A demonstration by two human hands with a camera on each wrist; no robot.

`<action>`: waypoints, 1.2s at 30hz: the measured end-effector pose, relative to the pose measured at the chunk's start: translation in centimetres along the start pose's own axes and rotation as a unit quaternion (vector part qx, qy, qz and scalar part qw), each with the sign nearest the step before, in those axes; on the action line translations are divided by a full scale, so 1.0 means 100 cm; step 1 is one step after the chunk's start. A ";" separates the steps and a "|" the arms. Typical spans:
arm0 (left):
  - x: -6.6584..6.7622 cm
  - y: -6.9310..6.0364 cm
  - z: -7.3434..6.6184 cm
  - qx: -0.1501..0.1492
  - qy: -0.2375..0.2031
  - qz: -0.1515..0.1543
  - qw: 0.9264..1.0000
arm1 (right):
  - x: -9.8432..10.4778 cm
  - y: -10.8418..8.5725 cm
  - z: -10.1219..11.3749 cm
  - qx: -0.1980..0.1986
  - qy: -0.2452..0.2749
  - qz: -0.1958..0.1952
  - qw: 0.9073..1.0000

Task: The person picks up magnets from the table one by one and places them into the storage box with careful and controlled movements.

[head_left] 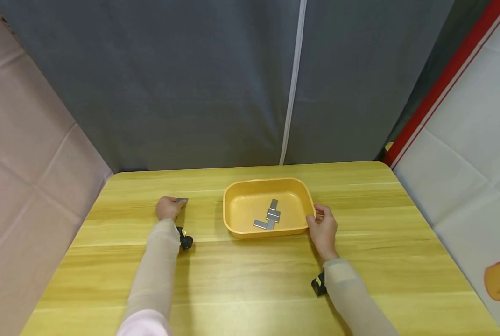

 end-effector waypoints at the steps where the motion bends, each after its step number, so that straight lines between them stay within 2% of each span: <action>1: 0.000 0.000 0.000 -0.005 -0.003 0.004 1.000 | 0.000 0.000 0.000 0.000 0.001 0.000 1.000; 7: -0.001 0.000 0.004 -0.025 -0.007 0.027 0.999 | 0.001 0.000 0.001 -0.003 0.000 0.005 1.000; 11: -0.002 0.000 0.005 -0.032 -0.008 0.058 0.998 | 0.001 -0.001 0.000 -0.003 0.001 0.001 1.000; 15: -0.004 -0.003 0.001 -0.060 -0.008 0.080 0.995 | 0.002 0.000 0.000 0.000 0.002 -0.005 1.000; 18: -0.004 -0.006 -0.002 -0.081 -0.006 0.086 0.993 | 0.003 0.001 0.000 -0.001 0.000 -0.006 1.000; 24: -0.007 -0.010 0.002 -0.081 -0.030 0.110 0.990 | 0.002 0.001 0.001 -0.001 0.000 -0.005 1.000; 25: -0.007 -0.010 0.003 -0.093 -0.039 0.112 0.989 | 0.002 0.001 0.001 0.000 0.000 -0.004 1.000; 31: -0.010 -0.015 0.004 -0.108 -0.038 0.121 0.986 | 0.002 0.000 0.001 0.000 -0.001 0.000 1.000; 32: -0.010 -0.017 0.002 -0.100 -0.029 0.123 0.987 | 0.002 0.000 0.001 0.000 -0.001 0.000 1.000; 36: -0.012 -0.023 -0.002 -0.115 -0.015 0.129 0.985 | 0.002 0.000 0.001 0.000 -0.001 0.003 1.000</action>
Point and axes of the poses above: each hand's wrist, its own y-axis towards the middle knuckle, its own x-axis out of the back of the hand, z = x × y, the point moved 4 cm from there along y, towards the middle knuckle, and after that the axes turned 1 degree about x, right-handed, at the moved point
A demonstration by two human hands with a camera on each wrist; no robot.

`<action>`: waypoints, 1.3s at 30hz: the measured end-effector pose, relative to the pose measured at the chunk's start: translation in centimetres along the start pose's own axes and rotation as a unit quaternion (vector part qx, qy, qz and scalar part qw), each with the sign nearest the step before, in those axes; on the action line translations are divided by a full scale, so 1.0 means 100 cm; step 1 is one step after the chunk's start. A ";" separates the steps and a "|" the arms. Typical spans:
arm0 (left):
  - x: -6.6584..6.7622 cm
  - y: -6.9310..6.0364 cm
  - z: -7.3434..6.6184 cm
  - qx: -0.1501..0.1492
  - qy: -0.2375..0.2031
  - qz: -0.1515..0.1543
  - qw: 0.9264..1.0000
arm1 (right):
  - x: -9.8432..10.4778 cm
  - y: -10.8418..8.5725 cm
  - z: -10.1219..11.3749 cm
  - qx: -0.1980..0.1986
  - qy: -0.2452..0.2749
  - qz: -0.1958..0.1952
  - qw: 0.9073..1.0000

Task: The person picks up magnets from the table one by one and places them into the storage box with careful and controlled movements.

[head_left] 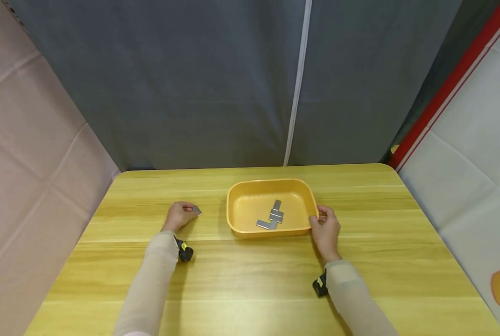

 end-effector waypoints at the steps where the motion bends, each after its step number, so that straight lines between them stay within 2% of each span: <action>1: -0.001 -0.001 -0.001 -0.005 0.003 0.005 1.000 | 0.000 0.000 0.000 -0.001 0.000 0.001 1.000; 4: -0.005 -0.002 -0.004 -0.017 0.014 0.016 1.000 | 0.000 0.000 -0.001 -0.001 0.001 0.003 1.000; 7: -0.009 -0.004 -0.006 -0.024 0.024 0.014 0.999 | 0.000 0.000 -0.002 -0.001 0.002 0.003 1.000; 19: -0.015 -0.007 -0.008 -0.024 0.047 -0.010 0.999 | 0.000 -0.001 -0.001 0.002 0.003 0.003 1.000; 29: -0.012 -0.004 -0.014 -0.016 0.081 0.038 0.996 | 0.000 0.000 0.000 0.002 0.002 0.003 1.000; 34: -0.012 -0.004 -0.012 -0.008 0.069 0.039 0.997 | 0.000 -0.001 -0.001 -0.004 0.002 0.008 1.000; 39: -0.012 -0.005 -0.008 0.002 0.026 0.030 0.999 | 0.000 -0.001 -0.001 -0.004 0.004 0.008 1.000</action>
Point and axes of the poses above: each hand's wrist, its own y-axis towards the middle knuckle, its own x-axis out of the back of the hand, z = x × y, the point moved 4 cm from there along y, towards the middle knuckle, and after that the axes turned 1 degree about x, right-handed, at the moved point
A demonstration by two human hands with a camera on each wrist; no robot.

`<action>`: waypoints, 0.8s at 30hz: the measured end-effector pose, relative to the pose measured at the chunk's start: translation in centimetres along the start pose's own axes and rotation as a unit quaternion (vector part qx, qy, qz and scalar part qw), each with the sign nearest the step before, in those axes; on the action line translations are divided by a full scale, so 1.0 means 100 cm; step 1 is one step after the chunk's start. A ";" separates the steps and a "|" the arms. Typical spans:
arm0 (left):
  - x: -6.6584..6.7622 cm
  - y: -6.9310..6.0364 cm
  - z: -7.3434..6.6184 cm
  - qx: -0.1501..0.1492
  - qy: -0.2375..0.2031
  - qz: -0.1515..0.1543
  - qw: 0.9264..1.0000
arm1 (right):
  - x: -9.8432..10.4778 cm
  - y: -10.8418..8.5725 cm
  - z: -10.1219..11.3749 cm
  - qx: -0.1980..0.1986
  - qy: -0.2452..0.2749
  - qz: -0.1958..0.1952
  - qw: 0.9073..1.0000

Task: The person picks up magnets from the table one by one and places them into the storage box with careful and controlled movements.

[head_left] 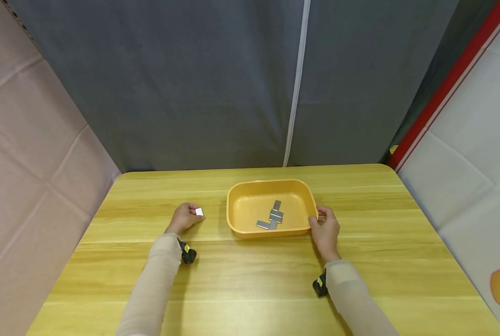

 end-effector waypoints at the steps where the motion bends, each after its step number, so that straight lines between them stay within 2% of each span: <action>1: 0.000 0.000 0.001 0.003 -0.009 -0.003 1.000 | 0.000 0.000 0.000 0.000 0.000 0.000 1.000; 10: 0.000 -0.003 0.005 -0.001 -0.078 -0.032 0.996 | 0.000 0.001 0.000 0.005 -0.002 -0.006 1.000; 15: -0.002 -0.003 0.009 0.013 -0.127 -0.039 0.991 | 0.000 0.001 0.000 0.002 -0.003 -0.003 1.000; 17: -0.004 -0.002 0.011 0.021 -0.161 -0.032 0.986 | 0.000 0.001 0.000 0.000 -0.004 -0.002 1.000; 19: -0.006 -0.002 0.013 0.030 -0.205 -0.017 0.978 | 0.000 0.000 0.000 0.000 -0.003 -0.002 1.000; 24: -0.011 -0.004 0.008 0.042 -0.307 0.029 0.950 | 0.000 0.001 0.000 0.003 -0.001 -0.004 1.000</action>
Point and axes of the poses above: each hand's wrist, its own y-axis towards the middle knuckle, its own x-axis out of the back of the hand, z = x × y, the point moved 4 cm from there along y, towards the middle knuckle, and after that the axes turned 1 degree about x, right-handed, at the moved point
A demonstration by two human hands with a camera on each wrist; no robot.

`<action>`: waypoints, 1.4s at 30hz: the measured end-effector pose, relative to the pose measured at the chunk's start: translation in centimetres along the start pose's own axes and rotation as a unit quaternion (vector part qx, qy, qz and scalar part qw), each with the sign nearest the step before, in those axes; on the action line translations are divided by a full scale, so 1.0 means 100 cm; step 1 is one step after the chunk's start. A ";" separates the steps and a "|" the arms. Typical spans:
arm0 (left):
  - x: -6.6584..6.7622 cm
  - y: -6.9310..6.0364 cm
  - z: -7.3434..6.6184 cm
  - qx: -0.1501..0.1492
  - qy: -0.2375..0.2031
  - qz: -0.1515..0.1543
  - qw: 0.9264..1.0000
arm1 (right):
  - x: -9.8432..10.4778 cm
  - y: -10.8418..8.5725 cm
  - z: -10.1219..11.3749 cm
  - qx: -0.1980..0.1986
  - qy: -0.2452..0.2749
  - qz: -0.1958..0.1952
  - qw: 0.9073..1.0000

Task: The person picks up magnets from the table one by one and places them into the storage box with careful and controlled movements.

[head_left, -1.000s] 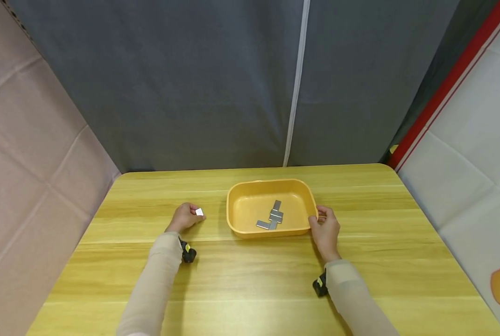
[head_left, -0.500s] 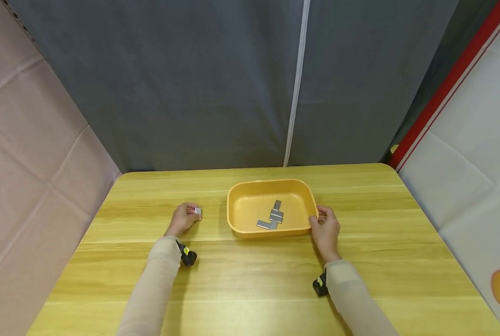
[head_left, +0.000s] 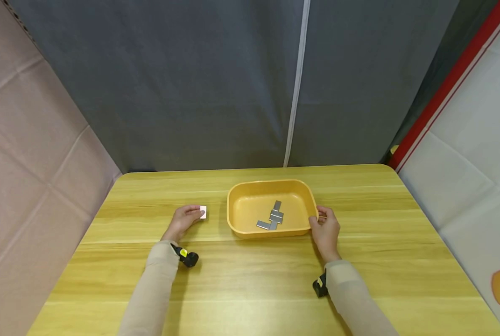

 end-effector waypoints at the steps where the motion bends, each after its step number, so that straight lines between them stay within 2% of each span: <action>1: -0.002 -0.001 -0.002 0.000 -0.011 0.009 1.000 | 0.000 0.000 0.000 0.001 0.001 0.000 1.000; 8: -0.020 -0.009 -0.024 -0.009 -0.054 0.039 0.998 | 0.000 0.000 -0.002 0.003 0.005 -0.002 1.000; 15: -0.043 -0.018 -0.048 -0.043 -0.063 0.069 0.995 | 0.000 0.000 -0.002 0.000 0.009 0.002 1.000; 19: -0.057 -0.018 -0.058 -0.056 -0.065 0.070 0.994 | 0.000 0.000 -0.002 0.002 0.009 0.003 1.000; 27: -0.084 -0.013 -0.071 -0.083 -0.042 0.075 0.993 | 0.000 0.000 -0.003 0.001 0.009 0.003 1.000; 35: -0.102 -0.008 -0.078 -0.083 -0.014 0.092 0.992 | 0.000 0.001 0.000 0.009 0.006 0.000 1.000; 42: -0.120 -0.001 -0.082 -0.081 0.041 0.093 0.992 | -0.002 0.002 0.001 -0.001 0.009 0.007 1.000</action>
Point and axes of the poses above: each hand's wrist, its own y-axis towards the middle knuckle, its own x-axis out of the back of the hand, z = x × y, the point moved 4 cm from there along y, towards the middle knuckle, and after that the axes turned 1 degree about x, right-handed, at the moved point
